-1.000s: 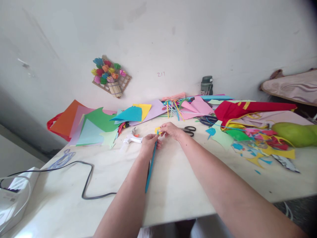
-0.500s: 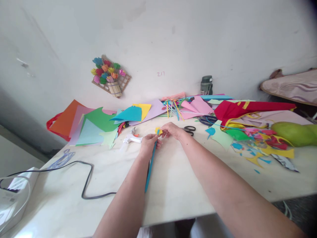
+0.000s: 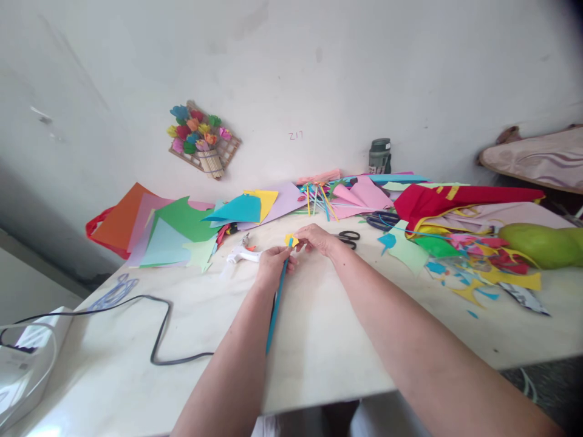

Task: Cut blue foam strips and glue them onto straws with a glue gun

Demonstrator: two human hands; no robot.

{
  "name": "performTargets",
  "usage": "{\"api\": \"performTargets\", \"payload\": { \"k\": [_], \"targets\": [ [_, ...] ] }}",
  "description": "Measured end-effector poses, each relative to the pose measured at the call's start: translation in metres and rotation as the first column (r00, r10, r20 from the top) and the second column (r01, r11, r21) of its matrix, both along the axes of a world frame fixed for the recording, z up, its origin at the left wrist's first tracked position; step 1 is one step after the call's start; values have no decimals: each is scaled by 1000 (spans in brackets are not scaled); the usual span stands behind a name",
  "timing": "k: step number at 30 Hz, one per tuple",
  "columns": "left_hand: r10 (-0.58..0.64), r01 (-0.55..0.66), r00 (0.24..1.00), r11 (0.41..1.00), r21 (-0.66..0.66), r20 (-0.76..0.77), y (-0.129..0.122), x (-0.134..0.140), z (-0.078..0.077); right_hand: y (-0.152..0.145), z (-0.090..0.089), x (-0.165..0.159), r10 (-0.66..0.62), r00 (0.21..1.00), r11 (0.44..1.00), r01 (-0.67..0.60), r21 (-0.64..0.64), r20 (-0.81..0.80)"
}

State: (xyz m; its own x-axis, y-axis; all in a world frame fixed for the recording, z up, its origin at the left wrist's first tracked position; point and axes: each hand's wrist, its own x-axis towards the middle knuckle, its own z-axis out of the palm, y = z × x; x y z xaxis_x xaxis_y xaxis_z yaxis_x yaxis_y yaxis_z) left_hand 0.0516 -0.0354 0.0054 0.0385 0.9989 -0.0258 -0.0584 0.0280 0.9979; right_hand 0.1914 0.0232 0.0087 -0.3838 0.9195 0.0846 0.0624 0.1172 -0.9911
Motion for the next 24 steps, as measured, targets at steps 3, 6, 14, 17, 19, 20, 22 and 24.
{"api": "performTargets", "payload": {
  "k": [3, 6, 14, 17, 19, 20, 22, 24],
  "targets": [
    [5, -5, 1000, 1000, 6, -6, 1, 0, -1, -1, 1, -1, -2, 1000, 1000, 2, 3, 6],
    [1, -1, 1000, 1000, -4, -8, 2, -1, -1, -1, 1, 0, -11, 1000, 1000, 11, 10, -26],
    [-13, 12, 999, 1000, -13, -30, 0, -1, 1, -1, 2, 1, -15, 998, 999, 12, -40, -68],
    [-31, 31, 998, 1000, 3, -59, 1, -1, 0, -1, 2, 0, -38, 999, 997, 36, -68, -38],
    [-31, 32, 997, 999, 5, -77, 1, -1, -1, -1, 2, -2, -53, 998, 997, 52, -65, -21],
    [-30, 30, 996, 1000, 3, -81, 2, -1, -1, 0, 2, -3, -64, 998, 997, 63, -53, -20],
    [-26, 26, 996, 1000, -4, -86, 2, -1, -2, 1, 0, -4, -87, 996, 996, 86, -25, -22],
    [-27, 26, 996, 1000, -8, -90, 2, -1, -2, 2, -1, -6, -98, 995, 995, 97, -11, -36]
  ]
}}
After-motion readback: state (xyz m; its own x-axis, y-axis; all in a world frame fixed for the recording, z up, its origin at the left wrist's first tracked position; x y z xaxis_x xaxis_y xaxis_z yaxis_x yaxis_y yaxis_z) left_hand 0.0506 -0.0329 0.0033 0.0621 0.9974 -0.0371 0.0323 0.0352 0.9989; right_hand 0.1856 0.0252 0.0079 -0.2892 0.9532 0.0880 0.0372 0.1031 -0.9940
